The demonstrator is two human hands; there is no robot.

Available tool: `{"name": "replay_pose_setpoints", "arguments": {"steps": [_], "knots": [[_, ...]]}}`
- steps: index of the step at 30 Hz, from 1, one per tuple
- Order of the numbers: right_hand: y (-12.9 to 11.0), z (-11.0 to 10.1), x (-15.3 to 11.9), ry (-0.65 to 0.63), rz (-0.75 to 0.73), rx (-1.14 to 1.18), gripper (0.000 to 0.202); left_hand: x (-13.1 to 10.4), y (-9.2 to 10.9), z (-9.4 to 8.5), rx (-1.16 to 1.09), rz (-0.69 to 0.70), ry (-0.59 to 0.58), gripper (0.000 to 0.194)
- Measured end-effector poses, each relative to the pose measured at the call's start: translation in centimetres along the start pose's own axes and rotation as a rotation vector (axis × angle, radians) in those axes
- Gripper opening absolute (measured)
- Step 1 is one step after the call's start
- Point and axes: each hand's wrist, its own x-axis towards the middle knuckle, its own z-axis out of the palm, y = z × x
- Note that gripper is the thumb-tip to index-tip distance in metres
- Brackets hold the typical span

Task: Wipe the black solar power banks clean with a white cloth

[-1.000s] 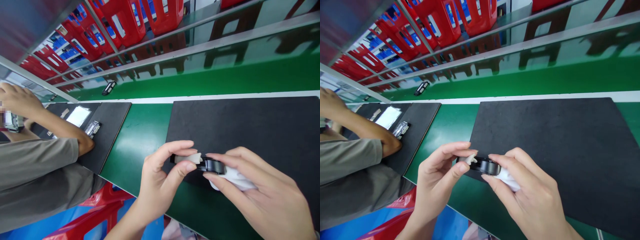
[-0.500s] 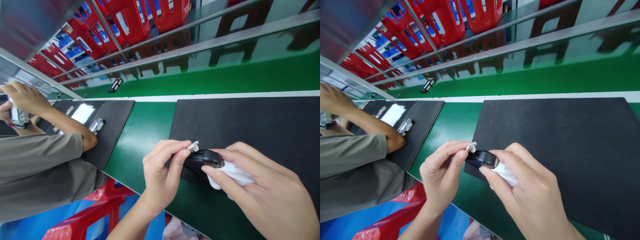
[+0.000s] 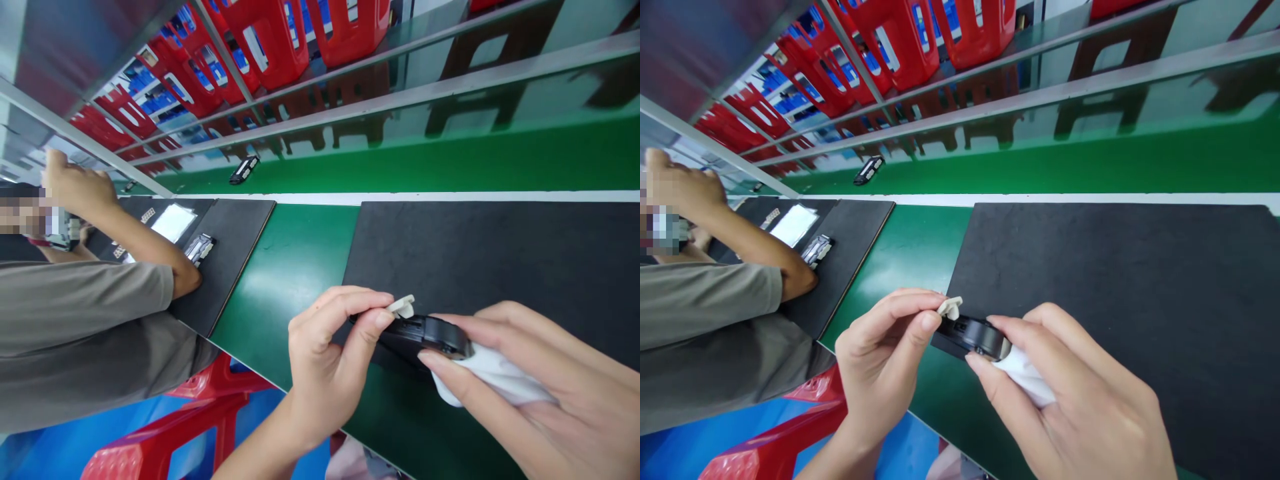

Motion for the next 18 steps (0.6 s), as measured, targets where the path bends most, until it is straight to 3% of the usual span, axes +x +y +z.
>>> {"name": "replay_pose_setpoints", "arguments": {"steps": [3,10,18], "knots": [[-0.28,-0.03,0.02,-0.01,0.006,-0.005,0.001,0.01,-0.11,-0.15,-0.005,-0.012,-0.019,0.014],[0.23,-0.42,0.06,-0.045,-0.026,-0.001,0.003,0.19,-0.24,-0.5,0.06,0.152,-0.097,0.014],[0.47,-0.44,-0.1,-0.036,-0.026,0.032,0.006,0.32,0.28,-0.76,0.168,0.184,-0.162,0.016]]}}
